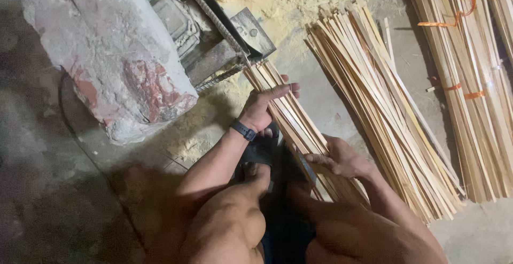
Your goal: The person repeatedly feeds thin wooden sticks into a sharpening machine, holding them with both hands and guiding them through the blade. The sticks are processed one at a time and then placed into a growing pile on the floor.
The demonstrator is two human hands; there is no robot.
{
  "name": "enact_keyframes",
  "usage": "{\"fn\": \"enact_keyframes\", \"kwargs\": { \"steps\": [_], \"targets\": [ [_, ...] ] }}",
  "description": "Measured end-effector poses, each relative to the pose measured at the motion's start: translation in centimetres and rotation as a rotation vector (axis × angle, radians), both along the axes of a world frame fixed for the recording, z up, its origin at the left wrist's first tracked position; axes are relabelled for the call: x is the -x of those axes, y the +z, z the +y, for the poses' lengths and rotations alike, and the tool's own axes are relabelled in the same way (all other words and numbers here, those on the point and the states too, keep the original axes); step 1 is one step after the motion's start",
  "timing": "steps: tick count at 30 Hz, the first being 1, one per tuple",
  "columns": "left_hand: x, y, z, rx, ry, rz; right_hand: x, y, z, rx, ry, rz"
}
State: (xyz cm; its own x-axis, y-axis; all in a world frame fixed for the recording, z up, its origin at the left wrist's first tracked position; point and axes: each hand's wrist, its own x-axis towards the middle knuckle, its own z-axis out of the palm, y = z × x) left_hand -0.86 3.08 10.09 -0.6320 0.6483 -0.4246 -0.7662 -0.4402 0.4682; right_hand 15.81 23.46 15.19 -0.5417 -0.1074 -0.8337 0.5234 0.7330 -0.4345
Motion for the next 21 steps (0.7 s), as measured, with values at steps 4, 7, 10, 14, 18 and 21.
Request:
{"fn": "enact_keyframes", "kwargs": {
  "steps": [4,7,10,14,18,21],
  "targets": [
    [-0.5,-1.9,-0.3,0.080,-0.031,0.017,0.4,-2.1,-1.3,0.266,-0.244,0.414],
    [-0.9,-3.4,-0.8,0.065,-0.021,-0.013,2.3,-3.7,-2.8,0.294,-0.411,0.815],
    [-0.9,-4.9,-1.8,0.060,0.002,-0.018,4.0,-4.6,-3.1,0.145,-0.451,0.843],
    [-0.3,-6.7,-2.7,0.099,-0.037,-0.101,5.0,-5.5,-2.6,0.141,-0.347,0.900],
    [-0.2,-8.6,-2.7,0.275,0.061,-0.026,5.4,-5.7,-2.9,0.161,-0.232,1.011],
    [-0.3,-9.8,-2.8,0.260,-0.004,-0.039,5.9,-4.9,-3.4,0.170,-0.292,1.120]
  ]
}}
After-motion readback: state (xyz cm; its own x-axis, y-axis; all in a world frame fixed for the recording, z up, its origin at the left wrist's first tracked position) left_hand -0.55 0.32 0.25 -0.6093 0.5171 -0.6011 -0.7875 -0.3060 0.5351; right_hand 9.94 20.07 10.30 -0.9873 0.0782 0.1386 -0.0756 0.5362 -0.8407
